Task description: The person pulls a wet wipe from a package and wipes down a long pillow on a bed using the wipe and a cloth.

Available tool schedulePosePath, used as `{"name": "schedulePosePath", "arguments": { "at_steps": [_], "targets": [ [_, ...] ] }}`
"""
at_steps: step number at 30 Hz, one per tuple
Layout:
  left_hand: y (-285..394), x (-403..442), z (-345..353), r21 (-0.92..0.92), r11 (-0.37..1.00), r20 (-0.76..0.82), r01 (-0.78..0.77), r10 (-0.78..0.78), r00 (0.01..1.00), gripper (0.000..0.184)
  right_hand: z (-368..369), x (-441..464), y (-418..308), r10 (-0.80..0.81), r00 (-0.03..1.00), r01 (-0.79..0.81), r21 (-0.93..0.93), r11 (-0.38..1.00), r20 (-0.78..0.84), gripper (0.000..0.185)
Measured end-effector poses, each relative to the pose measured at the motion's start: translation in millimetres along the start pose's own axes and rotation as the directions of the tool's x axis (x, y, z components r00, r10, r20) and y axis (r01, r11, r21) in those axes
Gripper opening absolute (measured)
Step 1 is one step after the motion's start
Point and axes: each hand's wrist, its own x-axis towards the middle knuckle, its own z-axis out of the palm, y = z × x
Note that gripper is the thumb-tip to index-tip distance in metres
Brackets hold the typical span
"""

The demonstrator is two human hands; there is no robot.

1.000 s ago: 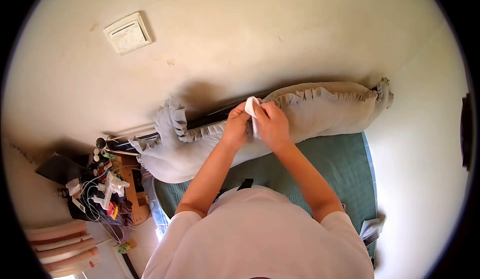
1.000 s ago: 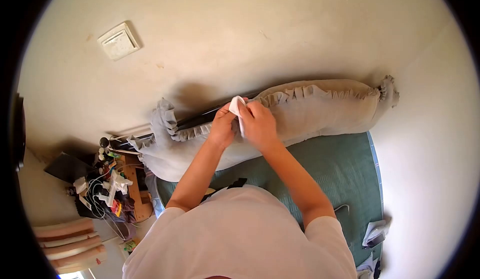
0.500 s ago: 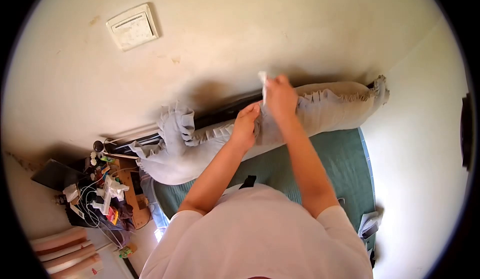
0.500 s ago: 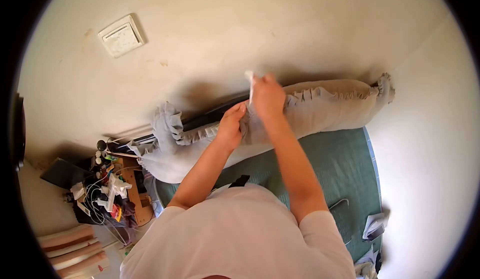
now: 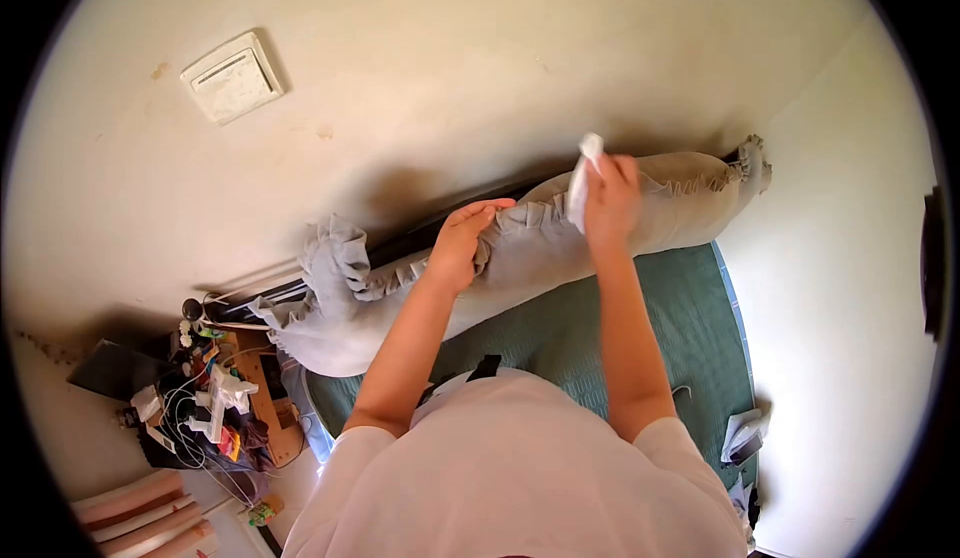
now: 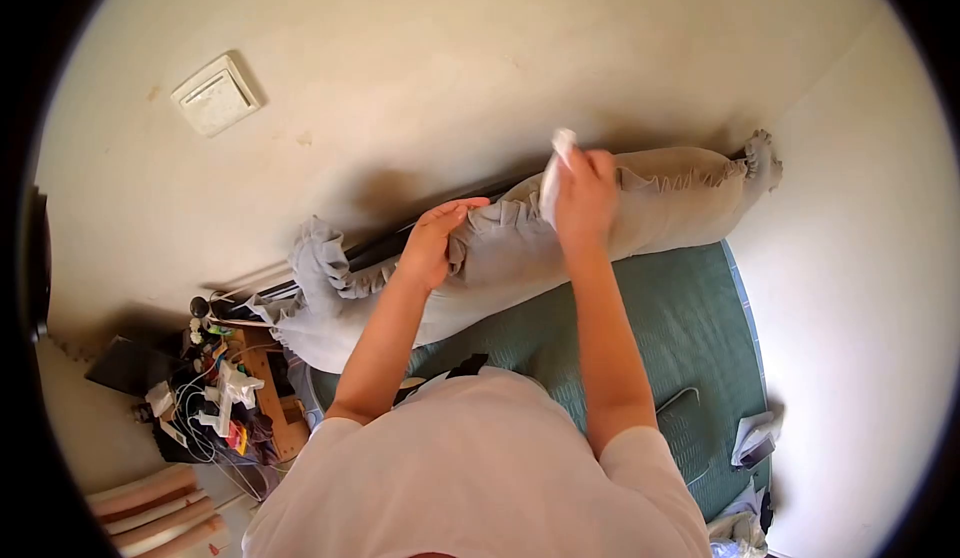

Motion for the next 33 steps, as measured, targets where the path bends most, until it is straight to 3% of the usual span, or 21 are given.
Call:
{"name": "schedulePosePath", "arguments": {
  "at_steps": [1,2,3,4,7,8,9,10,11,14,15,17,18,20,21,22,23,26,27,30,33],
  "targets": [
    [3.4,-0.2,5.5,0.000,1.000,-0.001,0.002,-0.002,1.000,0.027,-11.4,-4.5,-1.6,0.002,1.000,-0.002,0.000,1.000,0.001,0.011],
    [8.3,-1.8,15.1,0.386,0.919,-0.024,-0.083,0.100,0.995,0.028,-22.7,-12.6,-3.4,0.048,0.999,-0.048,0.043,0.998,0.020,0.009],
    [8.0,-2.6,21.4,0.712,0.689,-0.002,-0.135,0.195,0.981,0.029,-32.5,-23.0,-4.8,0.098,0.994,-0.101,0.082,0.992,0.040,0.009],
    [0.2,2.8,21.6,0.713,0.689,0.002,-0.131,0.185,0.983,0.029,-33.1,-34.3,-7.4,0.095,0.993,-0.099,0.054,0.994,0.074,0.009],
    [-25.6,31.2,10.7,0.769,0.619,0.071,-0.156,0.160,0.985,0.025,0.0,-57.4,-22.8,-0.129,0.980,0.147,-0.114,0.983,0.154,0.012],
    [-33.8,35.1,7.6,0.596,0.797,-0.079,-0.096,0.178,0.981,0.021,9.3,-58.7,-32.1,-0.070,0.946,0.139,-0.200,0.970,0.316,0.016],
    [-33.9,31.7,12.6,0.377,0.925,-0.231,-0.055,0.152,0.961,0.018,18.8,-57.4,-31.6,-0.064,0.948,0.133,-0.205,0.970,0.313,0.016],
    [-33.3,26.4,15.8,0.279,0.959,-0.314,-0.043,0.134,0.940,0.017,32.5,-52.6,-25.7,-0.033,0.937,0.126,-0.248,0.961,0.349,0.018],
    [-32.5,28.4,14.3,0.280,0.959,-0.314,-0.041,0.132,0.940,0.017,44.4,-43.6,-19.9,-0.003,0.924,0.122,-0.288,0.950,0.382,0.020],
    [-34.6,23.6,3.8,0.039,0.985,-0.222,-0.170,0.175,0.959,0.017,34.5,-6.8,-0.2,0.099,0.931,0.059,-0.411,0.910,0.351,0.021],
    [-27.4,21.7,6.7,0.041,0.985,-0.216,-0.170,0.175,0.961,0.017,21.4,-1.0,3.3,0.100,0.933,0.056,-0.414,0.908,0.346,0.021],
    [-14.2,16.0,11.6,0.097,0.995,-0.190,-0.009,0.028,0.981,0.018,-1.4,0.9,4.6,0.134,0.987,-0.135,0.001,0.991,0.090,0.021],
    [-11.4,15.6,10.3,0.093,0.996,-0.192,-0.006,0.024,0.981,0.018,-3.9,-6.5,1.2,0.136,0.986,-0.136,-0.002,0.991,0.094,0.021],
    [-9.6,16.2,9.0,0.645,0.764,-0.014,-0.036,0.059,0.998,0.020,-9.5,-27.1,-9.3,-0.010,0.995,0.002,0.085,0.996,0.101,0.019],
    [-15.5,18.6,6.1,0.645,0.764,-0.013,-0.031,0.052,0.999,0.020,-8.0,-43.2,-19.6,-0.051,0.976,0.034,0.083,0.996,0.212,0.016],
    [-23.2,25.5,1.5,0.475,0.880,-0.041,-0.018,0.043,0.998,0.020,0.4,-54.1,-29.2,-0.092,0.944,0.068,0.086,0.994,0.317,0.014],
    [-27.1,31.8,0.2,0.286,0.958,-0.066,-0.010,0.030,0.997,0.020,11.8,-55.7,-32.5,-0.090,0.945,0.067,0.082,0.994,0.314,0.014],
    [-18.2,22.7,22.9,0.111,0.994,-0.114,-0.013,0.026,0.993,0.018,32.7,-41.4,-38.1,0.060,0.947,-0.017,-0.137,0.990,0.315,0.011],
    [-21.5,24.9,18.4,0.112,0.994,-0.120,-0.007,0.020,0.993,0.018,31.5,-34.8,-35.0,0.066,0.945,-0.023,-0.136,0.990,0.319,0.011],
    [-20.8,31.9,8.8,-0.006,0.999,-0.003,-0.047,0.047,0.999,0.018,16.4,-28.4,-34.5,0.060,0.989,-0.075,0.112,0.991,0.139,0.014],
    [-6.6,18.3,33.8,-0.099,0.995,-0.131,0.026,-0.039,0.991,0.016,20.9,-54.6,-50.4,-0.043,0.964,0.020,0.091,0.996,0.262,0.018]
  ]
}}
